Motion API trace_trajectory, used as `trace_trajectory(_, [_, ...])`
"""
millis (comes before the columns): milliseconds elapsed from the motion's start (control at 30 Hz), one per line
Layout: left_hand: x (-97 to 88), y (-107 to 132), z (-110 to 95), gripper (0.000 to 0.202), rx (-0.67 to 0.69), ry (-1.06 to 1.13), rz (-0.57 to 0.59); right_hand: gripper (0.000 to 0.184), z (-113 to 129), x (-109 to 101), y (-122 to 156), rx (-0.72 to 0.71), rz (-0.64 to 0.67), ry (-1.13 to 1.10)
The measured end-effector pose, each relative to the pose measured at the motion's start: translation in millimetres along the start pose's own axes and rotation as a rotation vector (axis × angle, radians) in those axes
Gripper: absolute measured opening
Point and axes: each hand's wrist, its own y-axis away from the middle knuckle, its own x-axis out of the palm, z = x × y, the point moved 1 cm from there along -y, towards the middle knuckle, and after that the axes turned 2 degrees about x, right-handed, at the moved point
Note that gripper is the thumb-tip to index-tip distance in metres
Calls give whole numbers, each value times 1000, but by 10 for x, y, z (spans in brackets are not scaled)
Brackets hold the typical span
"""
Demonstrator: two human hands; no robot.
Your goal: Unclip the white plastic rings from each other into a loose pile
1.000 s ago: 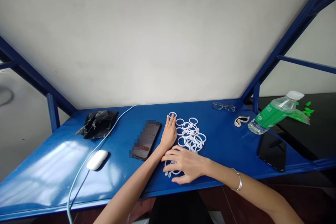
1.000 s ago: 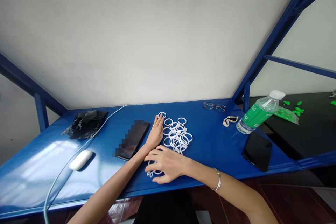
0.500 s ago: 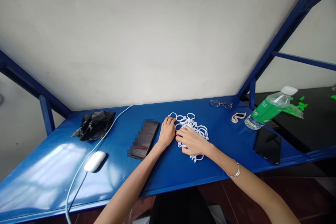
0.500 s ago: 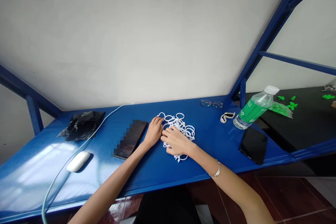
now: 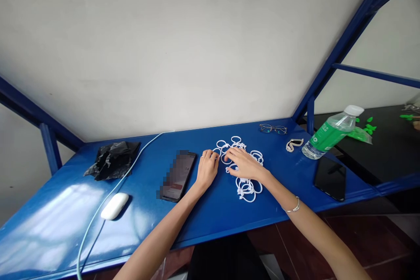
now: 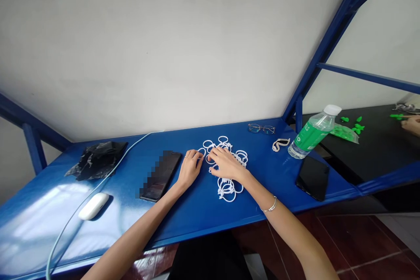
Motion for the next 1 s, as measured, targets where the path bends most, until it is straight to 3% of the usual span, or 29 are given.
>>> trace_trajectory(100, [-15, 7, -5, 16, -47, 88, -58, 39, -83, 95, -91, 62, -67, 41])
trace_trajectory(200, [-14, 13, -17, 14, -83, 179, -80, 51, -209, 195, -180, 130, -4, 91])
trace_trajectory(333, [-8, 13, -14, 15, -123, 276, -104, 50, -325, 217, -207, 192, 49, 102])
trace_trajectory(600, [-13, -3, 27, 20, -190, 353, -136, 33, -367, -27, 8, 312, 14, 184])
trace_trajectory(767, [-27, -5, 7, 22, -227, 415, -140, 38, -446, -49, -44, 345, -65, 165])
trace_trajectory(900, [-56, -13, -25, 25, -245, 485, -139, 54, -555, 27, -110, 365, 0, 89])
trace_trajectory(1000, [-78, -14, -42, 26, -258, 543, -141, 56, -616, 53, -117, 377, 39, 56])
